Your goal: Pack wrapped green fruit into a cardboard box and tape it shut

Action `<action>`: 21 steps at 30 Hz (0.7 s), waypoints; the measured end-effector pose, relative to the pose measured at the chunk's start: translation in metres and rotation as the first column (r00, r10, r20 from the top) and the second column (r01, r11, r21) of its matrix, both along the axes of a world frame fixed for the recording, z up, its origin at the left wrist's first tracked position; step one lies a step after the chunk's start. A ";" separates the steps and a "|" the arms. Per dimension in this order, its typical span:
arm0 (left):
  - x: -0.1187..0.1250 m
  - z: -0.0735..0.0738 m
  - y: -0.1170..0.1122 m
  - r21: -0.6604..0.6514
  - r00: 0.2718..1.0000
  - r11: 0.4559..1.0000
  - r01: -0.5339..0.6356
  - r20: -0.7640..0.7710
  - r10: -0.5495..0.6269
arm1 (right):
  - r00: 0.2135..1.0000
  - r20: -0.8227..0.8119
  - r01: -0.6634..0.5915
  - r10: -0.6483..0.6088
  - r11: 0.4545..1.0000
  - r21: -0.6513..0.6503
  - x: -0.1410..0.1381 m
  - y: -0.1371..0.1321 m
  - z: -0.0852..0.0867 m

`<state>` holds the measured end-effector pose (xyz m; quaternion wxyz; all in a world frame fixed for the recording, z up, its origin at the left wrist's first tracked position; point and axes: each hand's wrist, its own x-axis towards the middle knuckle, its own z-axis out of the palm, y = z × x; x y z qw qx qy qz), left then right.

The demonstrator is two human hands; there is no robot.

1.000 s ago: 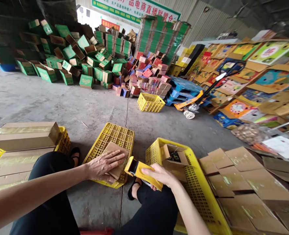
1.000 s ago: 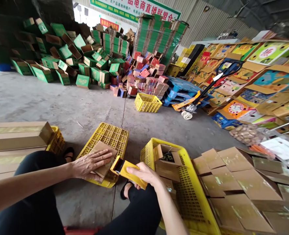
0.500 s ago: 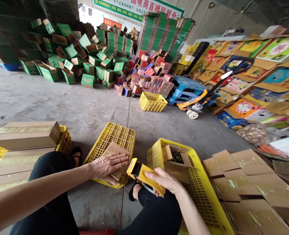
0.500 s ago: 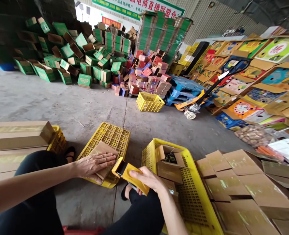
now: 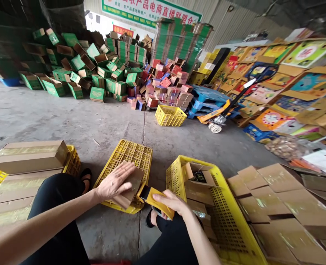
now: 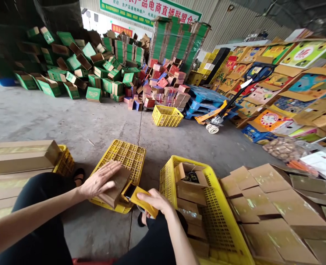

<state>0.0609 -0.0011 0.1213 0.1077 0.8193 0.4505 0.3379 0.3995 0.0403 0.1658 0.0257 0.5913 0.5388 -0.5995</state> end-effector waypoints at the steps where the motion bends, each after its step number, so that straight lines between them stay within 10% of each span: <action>1: 0.001 -0.003 0.002 -0.045 0.983 0.988 -0.150 0.103 0.154 | 1.000 -0.002 0.008 -0.008 1.000 0.008 -0.002 -0.001 -0.002; 4: -0.002 -0.010 0.011 -0.436 0.778 0.807 -0.398 0.306 0.549 | 1.000 0.007 0.008 -0.009 0.999 0.044 -0.006 -0.005 -0.001; 11: -0.029 -0.010 -0.004 -0.884 0.594 0.467 0.039 0.396 0.701 | 1.000 0.005 -0.031 0.030 0.987 0.156 -0.028 -0.021 0.025; 16: -0.025 -0.018 -0.019 -0.822 0.320 0.455 0.343 0.557 0.766 | 0.993 -0.001 -0.115 0.117 0.979 0.169 -0.051 -0.013 0.069; 21: -0.005 -0.048 -0.011 -0.788 0.249 0.474 0.393 0.587 0.770 | 0.970 0.103 -0.233 0.220 0.960 0.152 -0.066 0.011 0.088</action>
